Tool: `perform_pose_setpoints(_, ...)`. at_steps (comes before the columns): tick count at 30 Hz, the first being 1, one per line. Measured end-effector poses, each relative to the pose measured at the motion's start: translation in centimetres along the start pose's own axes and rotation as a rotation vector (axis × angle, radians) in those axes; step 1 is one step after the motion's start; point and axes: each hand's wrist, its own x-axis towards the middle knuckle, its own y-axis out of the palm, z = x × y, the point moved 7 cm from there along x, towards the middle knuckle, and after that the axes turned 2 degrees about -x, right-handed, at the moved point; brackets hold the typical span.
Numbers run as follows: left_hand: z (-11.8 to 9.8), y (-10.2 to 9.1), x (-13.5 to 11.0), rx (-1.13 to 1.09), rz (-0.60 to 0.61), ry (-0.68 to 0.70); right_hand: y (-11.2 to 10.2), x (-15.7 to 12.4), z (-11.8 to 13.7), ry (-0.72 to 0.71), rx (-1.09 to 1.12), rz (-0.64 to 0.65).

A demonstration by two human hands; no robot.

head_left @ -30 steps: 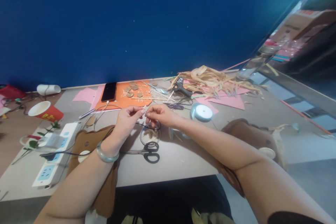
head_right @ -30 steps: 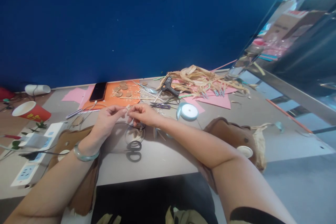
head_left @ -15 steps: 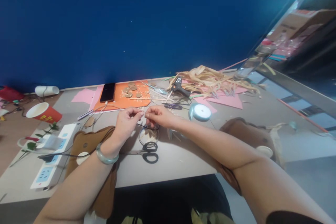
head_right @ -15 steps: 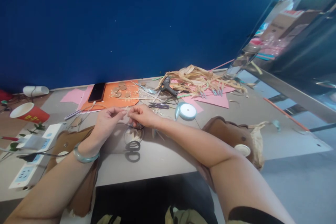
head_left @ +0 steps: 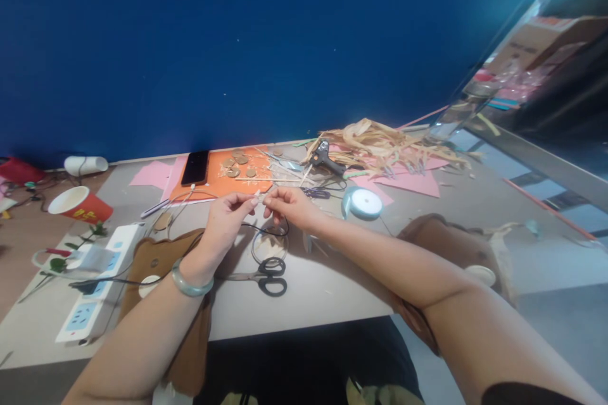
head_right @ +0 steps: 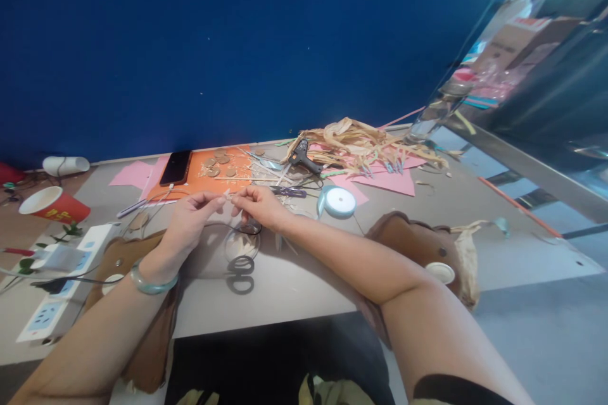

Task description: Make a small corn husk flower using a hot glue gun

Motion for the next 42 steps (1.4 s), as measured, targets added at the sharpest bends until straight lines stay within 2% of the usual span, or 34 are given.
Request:
perform_pose_setpoints(5,0.4,0.3,-0.1,-0.134,0.017,-0.035,-0.6,0.0,0.5,-0.019,0.018,-0.065)
perform_pose_setpoints(9,0.9,0.2,0.0,-0.229,-0.031,-0.094,-0.8,-0.2,0.8,-0.015,0.055,-0.1)
perform_pose_setpoints(14,1.0,0.0,0.1,-0.295,-0.05,-0.098,-0.4,-0.6,1.0,-0.017,0.073,-0.103)
perform_pose_setpoints(21,1.3,0.5,-0.4,-0.375,-0.028,-0.199,-0.2,-0.8,1.2,-0.059,-0.032,-0.105)
perform_pose_setpoints(27,1.3,0.6,-0.4,-0.398,-0.025,-0.198,0.0,-0.9,1.0,-0.059,-0.114,-0.076)
perform_pose_setpoints(42,0.6,0.4,-0.5,-0.376,-0.082,-0.141,1.1,-1.2,0.0,0.096,0.038,-0.008)
